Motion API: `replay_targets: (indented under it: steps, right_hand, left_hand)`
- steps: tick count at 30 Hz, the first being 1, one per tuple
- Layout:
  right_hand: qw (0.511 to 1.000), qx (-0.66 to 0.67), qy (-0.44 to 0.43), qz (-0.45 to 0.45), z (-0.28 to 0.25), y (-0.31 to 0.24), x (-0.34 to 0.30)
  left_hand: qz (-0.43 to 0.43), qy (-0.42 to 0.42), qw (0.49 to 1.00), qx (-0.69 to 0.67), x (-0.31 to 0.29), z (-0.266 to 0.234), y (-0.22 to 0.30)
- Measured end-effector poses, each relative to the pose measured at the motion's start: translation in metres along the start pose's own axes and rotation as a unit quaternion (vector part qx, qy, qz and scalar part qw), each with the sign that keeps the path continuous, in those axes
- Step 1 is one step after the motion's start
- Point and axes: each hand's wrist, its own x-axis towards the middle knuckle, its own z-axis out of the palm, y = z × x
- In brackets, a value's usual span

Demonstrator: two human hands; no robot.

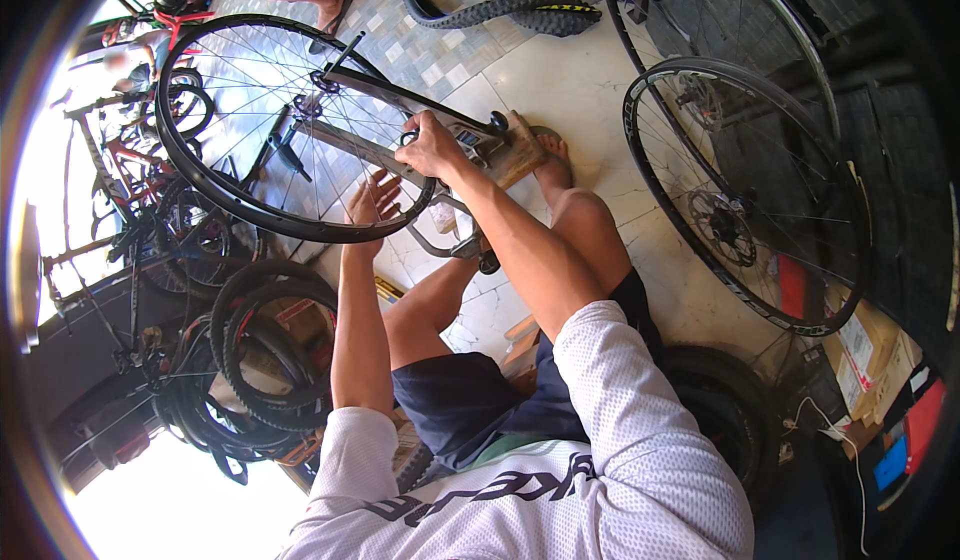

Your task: The person sits on a stool and uses a spoke wrench to adjust the tension of spokes on a bicycle wheel mounted in a truing stand. They rotate the wheel and make small adjustments to the spokes to align the rim.

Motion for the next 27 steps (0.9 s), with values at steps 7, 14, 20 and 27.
replay_targets:
  steps: [7,14,20,27]
  right_hand:
    - [1.0,-0.024,-0.016,0.01,-0.001,0.002,0.003]
    - [0.999,-0.035,-0.029,0.007,-0.005,-0.004,-0.003]
    - [0.996,-0.067,-0.051,0.002,-0.006,-0.002,-0.001]
    - [0.994,-0.017,-0.105,-0.011,0.0,0.002,0.0]
  left_hand:
    - [-0.01,-0.017,0.999,-0.039,-0.01,0.007,0.0]
    - [0.037,0.042,0.998,0.009,-0.03,-0.002,0.024]
    - [0.108,0.028,0.994,-0.005,-0.045,-0.01,0.065]
    - [0.138,0.049,0.989,-0.017,-0.057,-0.022,0.11]
